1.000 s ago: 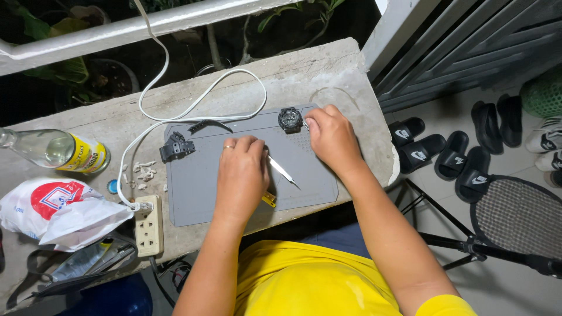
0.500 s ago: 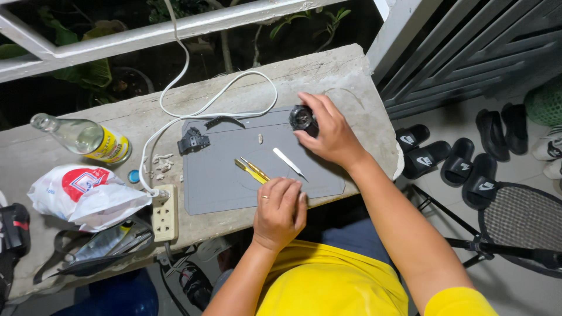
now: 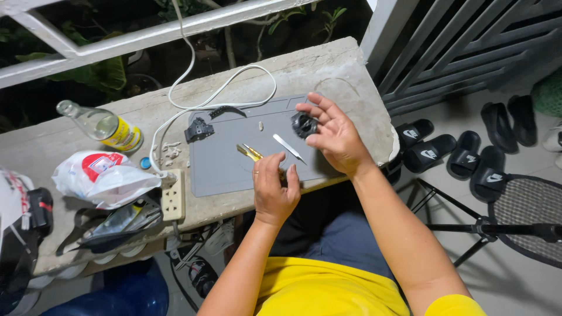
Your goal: The person disassembles a wristwatch using a small screwdriver and a metal prying tool. They remove the back cover, manipulate internal components, and reassemble the watch on a gray work mat.
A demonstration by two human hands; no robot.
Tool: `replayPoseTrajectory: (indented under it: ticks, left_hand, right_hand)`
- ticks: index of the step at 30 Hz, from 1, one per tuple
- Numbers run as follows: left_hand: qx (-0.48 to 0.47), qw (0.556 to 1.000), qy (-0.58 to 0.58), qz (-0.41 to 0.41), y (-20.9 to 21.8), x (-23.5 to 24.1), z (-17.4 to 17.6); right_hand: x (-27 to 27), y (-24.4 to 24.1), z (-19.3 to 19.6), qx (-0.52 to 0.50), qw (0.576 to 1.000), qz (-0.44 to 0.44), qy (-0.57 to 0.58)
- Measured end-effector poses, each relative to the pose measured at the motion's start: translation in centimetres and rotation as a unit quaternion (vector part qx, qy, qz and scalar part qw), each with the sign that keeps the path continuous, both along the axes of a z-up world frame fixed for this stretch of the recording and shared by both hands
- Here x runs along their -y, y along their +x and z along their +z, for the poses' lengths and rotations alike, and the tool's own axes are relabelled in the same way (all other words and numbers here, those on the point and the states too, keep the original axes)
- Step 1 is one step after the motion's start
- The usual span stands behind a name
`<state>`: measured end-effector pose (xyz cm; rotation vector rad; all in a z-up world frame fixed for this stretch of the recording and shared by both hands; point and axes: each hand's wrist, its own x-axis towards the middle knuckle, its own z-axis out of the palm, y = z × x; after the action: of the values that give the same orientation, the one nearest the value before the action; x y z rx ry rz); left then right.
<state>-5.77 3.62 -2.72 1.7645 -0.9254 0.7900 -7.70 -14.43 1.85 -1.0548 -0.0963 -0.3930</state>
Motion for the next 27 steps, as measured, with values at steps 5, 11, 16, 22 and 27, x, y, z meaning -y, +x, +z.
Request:
replayPoseTrajectory:
  ticks: [5, 11, 16, 22, 27]
  left_hand:
    - [-0.008, 1.000, 0.011, 0.014, -0.5, 0.0, 0.3]
    - [-0.042, 0.999, -0.017, 0.005, 0.7, -1.0, 0.3]
    - [-0.080, 0.986, 0.114, 0.088, 8.0, -6.9, 4.3]
    - [-0.128, 0.911, 0.346, 0.185, 16.4, -10.2, 1.9]
    - [-0.124, 0.932, 0.293, 0.172, 17.8, -10.7, 0.6]
  right_hand:
    - [-0.2, -1.4, 0.8, -0.010, 0.991, 0.032, 0.129]
    - [-0.4, -1.0, -0.7, 0.000, 0.991, 0.039, 0.125]
    - [-0.1, -0.3, -3.7, -0.028, 0.997, -0.048, -0.048]
    - [-1.3, 0.8, -5.0, -0.110, 0.947, -0.195, -0.231]
    - [0.0, 0.6, -4.9, -0.138, 0.842, -0.249, -0.459]
